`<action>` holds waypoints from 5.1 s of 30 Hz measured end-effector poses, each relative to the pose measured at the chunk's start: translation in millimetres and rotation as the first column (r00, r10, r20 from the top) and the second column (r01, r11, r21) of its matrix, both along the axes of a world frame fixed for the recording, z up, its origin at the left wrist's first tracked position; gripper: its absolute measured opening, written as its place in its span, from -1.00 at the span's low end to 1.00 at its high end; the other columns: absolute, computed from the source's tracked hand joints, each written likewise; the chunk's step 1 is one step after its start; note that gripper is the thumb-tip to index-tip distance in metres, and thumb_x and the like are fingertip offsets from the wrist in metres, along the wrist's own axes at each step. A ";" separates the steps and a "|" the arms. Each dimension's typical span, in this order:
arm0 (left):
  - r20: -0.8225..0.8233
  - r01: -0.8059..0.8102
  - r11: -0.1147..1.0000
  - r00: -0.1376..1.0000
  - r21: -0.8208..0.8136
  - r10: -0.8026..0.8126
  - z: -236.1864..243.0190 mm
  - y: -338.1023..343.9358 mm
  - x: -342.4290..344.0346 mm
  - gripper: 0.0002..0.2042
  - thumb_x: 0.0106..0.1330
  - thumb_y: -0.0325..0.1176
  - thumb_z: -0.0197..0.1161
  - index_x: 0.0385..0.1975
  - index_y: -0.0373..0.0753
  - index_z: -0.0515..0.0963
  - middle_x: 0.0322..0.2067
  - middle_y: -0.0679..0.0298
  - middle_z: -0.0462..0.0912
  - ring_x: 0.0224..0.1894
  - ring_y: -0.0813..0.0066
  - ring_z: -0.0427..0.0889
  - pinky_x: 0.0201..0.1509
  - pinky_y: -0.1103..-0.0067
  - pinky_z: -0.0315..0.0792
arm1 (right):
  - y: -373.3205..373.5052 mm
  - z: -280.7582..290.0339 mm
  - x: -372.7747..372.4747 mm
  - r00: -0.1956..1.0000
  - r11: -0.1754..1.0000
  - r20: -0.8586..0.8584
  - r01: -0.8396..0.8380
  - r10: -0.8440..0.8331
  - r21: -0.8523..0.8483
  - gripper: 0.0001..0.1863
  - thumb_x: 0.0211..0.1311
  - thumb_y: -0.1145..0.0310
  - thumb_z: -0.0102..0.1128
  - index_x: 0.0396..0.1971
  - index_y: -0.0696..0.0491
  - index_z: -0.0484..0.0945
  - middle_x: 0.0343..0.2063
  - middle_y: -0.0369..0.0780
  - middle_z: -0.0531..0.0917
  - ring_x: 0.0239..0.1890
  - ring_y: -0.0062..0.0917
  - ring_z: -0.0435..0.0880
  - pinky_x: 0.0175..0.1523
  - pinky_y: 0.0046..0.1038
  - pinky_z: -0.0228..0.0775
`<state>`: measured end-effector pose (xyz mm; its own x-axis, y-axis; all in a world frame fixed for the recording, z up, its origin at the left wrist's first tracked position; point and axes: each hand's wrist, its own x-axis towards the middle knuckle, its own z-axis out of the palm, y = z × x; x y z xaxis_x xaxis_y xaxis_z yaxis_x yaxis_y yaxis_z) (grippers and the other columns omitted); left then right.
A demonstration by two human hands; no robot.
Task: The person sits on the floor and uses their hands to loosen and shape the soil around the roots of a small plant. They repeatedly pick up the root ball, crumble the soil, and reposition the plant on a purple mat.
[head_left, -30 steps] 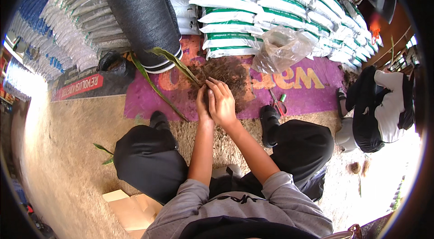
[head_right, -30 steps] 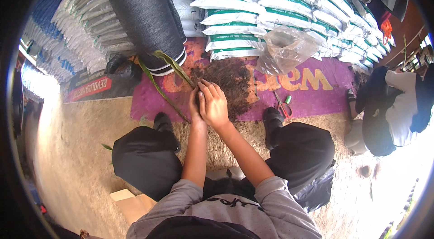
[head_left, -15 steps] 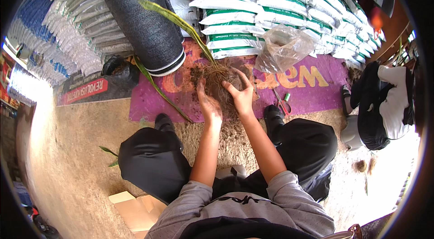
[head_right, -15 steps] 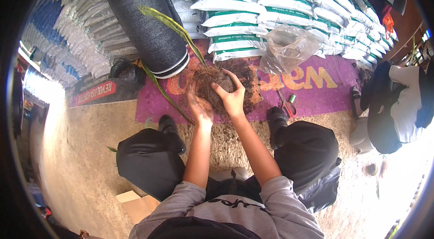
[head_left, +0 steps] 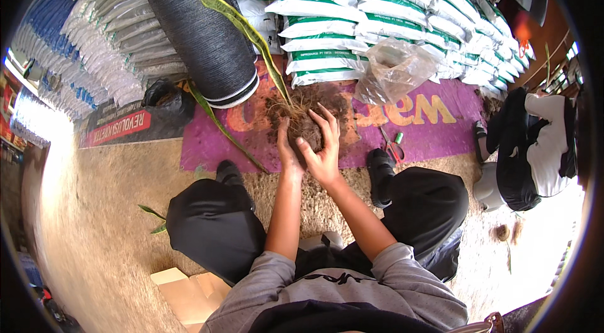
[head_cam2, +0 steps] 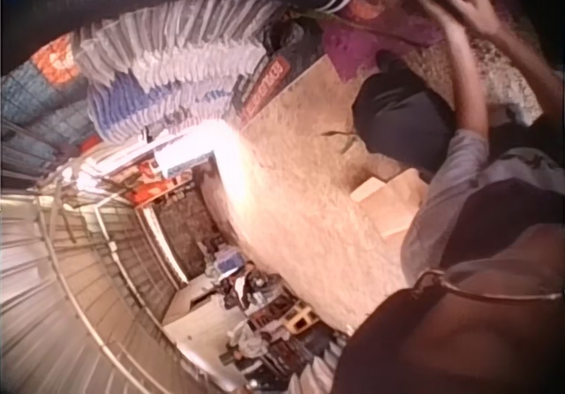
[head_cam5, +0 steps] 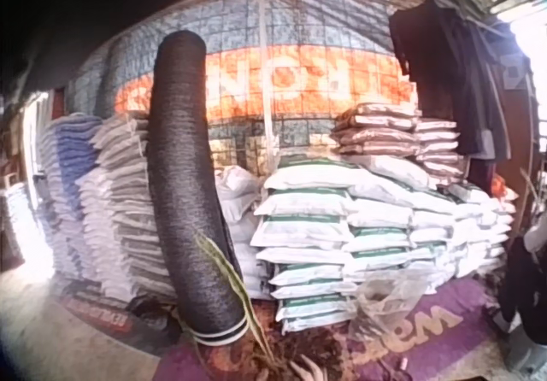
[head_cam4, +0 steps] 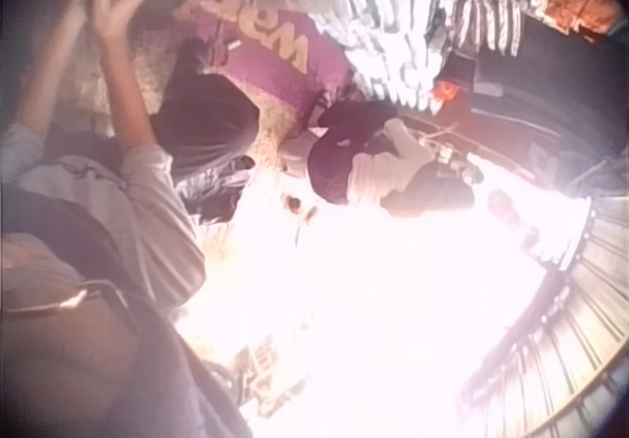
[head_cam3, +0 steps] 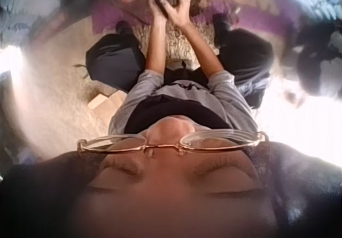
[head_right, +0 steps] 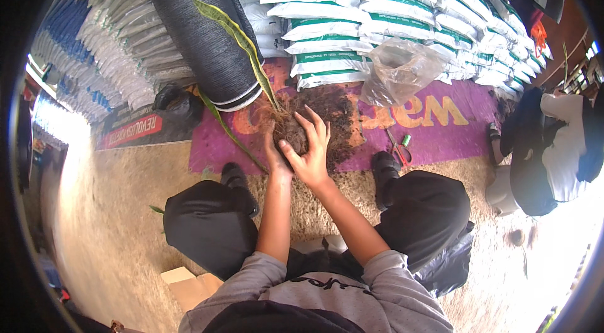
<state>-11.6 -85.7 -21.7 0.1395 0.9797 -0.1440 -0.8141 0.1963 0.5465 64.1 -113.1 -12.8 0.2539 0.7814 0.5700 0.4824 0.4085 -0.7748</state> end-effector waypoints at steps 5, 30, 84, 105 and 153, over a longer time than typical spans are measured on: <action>0.199 0.049 0.998 0.979 -0.044 -0.040 3.8 5.7 -12.3 -0.59 0.27 -0.04 -0.09 -0.10 -0.25 0.40 -0.19 0.20 0.54 -0.18 0.34 0.55 -0.10 0.44 0.46 | -1.4 35.1 7.8 0.954 0.988 0.272 -0.145 0.125 0.055 -0.22 -0.21 0.07 0.30 0.08 0.12 0.34 0.11 -0.05 0.33 0.17 -0.17 0.29 0.26 -0.01 -0.08; -0.263 -0.111 0.957 0.947 0.266 0.183 8.6 -8.4 12.9 -0.31 0.32 0.17 -0.42 0.20 -0.34 0.15 0.23 0.06 0.14 0.25 0.24 0.17 0.33 0.36 0.00 | 8.3 2.7 14.5 0.948 0.999 -0.315 -0.046 0.051 0.024 -0.33 -0.30 0.39 0.48 -0.07 0.22 0.42 -0.16 -0.08 0.52 -0.09 -0.39 0.52 0.05 -0.40 0.33; -0.320 -0.049 0.964 0.938 0.261 0.135 -30.7 11.4 -6.8 -0.60 0.37 -0.18 -0.22 0.04 -0.31 0.32 -0.11 0.13 0.48 -0.16 0.40 0.55 -0.19 0.54 0.51 | -10.7 8.8 -13.4 0.999 0.999 -0.008 -0.033 0.033 0.019 -0.34 0.05 0.28 0.22 0.14 0.20 0.20 0.13 0.04 0.24 0.19 -0.09 0.20 0.24 -0.19 0.04; -0.126 -0.011 0.984 0.991 0.178 0.034 -5.9 -0.9 3.2 -0.47 0.30 0.03 -0.09 0.06 -0.31 0.30 0.00 0.09 0.43 0.02 0.26 0.47 0.05 0.37 0.42 | -6.9 8.5 -0.4 0.996 0.999 0.083 0.045 -0.045 -0.001 -0.29 -0.06 0.04 0.29 0.12 -0.01 0.32 0.24 -0.04 0.15 0.31 -0.12 0.02 0.29 0.08 -0.37; 0.072 0.207 0.977 0.977 -0.058 -0.202 -9.1 4.9 2.8 -0.68 0.22 -0.20 0.10 -0.12 -0.28 0.43 -0.20 0.19 0.53 -0.18 0.35 0.54 -0.07 0.45 0.44 | -11.2 4.5 10.3 0.993 0.994 0.081 0.082 -0.088 0.078 -0.41 0.05 0.15 0.14 0.10 0.08 0.35 0.17 -0.02 0.25 0.23 -0.08 0.14 0.29 -0.08 -0.16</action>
